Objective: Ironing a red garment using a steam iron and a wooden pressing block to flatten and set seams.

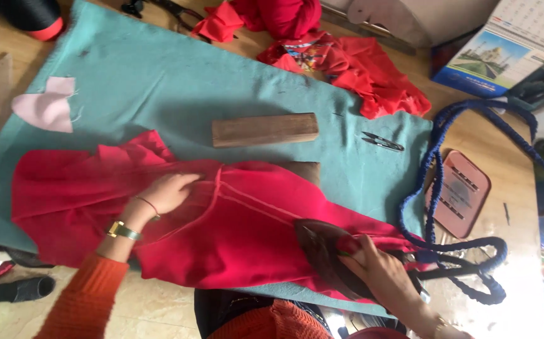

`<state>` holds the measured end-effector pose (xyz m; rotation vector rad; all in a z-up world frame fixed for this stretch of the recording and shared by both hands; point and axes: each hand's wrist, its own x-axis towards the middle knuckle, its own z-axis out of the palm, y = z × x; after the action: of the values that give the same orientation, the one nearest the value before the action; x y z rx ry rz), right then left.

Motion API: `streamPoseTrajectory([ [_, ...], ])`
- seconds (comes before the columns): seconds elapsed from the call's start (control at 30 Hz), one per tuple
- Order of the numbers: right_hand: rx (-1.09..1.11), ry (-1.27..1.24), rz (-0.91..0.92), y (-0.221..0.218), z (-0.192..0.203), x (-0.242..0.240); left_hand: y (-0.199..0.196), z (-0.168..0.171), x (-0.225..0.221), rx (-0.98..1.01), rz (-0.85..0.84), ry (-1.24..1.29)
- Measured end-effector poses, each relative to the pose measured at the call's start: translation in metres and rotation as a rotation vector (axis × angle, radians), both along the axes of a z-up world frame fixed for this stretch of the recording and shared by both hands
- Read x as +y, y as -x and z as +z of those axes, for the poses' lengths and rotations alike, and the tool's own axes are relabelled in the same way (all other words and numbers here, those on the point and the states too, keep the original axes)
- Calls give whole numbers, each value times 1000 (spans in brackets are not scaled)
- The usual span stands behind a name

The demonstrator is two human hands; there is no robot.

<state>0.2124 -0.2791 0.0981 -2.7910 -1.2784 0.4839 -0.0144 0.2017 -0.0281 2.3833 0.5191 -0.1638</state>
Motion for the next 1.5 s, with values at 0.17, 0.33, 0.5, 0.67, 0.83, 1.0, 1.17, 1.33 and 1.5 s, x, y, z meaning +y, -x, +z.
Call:
streamPoseTrajectory([
  [0.17, 216, 295, -308, -19, 38, -32, -46, 92, 17, 407, 24, 135],
  [0.33, 210, 403, -450, -61, 55, -56, -129, 39, 14, -57, 77, -342],
  [0.5, 247, 53, -565, -89, 96, -10, -199, -7, -17, -205, -75, -600],
  [0.67, 80, 19, -295, -150, 61, 37, -219, -24, -27, -65, -33, -558],
  [0.83, 22, -16, -172, -189, 34, 88, -212, -2, -29, -37, -37, -659],
  [1.0, 7, -47, -136, -204, 13, 102, -165, 52, -32, -136, -12, -666],
  [1.17, 26, -108, -79, -210, 9, 96, -108, 135, -92, -481, -223, -691],
  [1.33, -47, -79, -99, -211, -1, 96, -83, 91, -148, -456, -553, -533],
  [1.5, -281, -137, -24, -222, -30, 81, -82, 77, -158, -289, -637, -474],
])
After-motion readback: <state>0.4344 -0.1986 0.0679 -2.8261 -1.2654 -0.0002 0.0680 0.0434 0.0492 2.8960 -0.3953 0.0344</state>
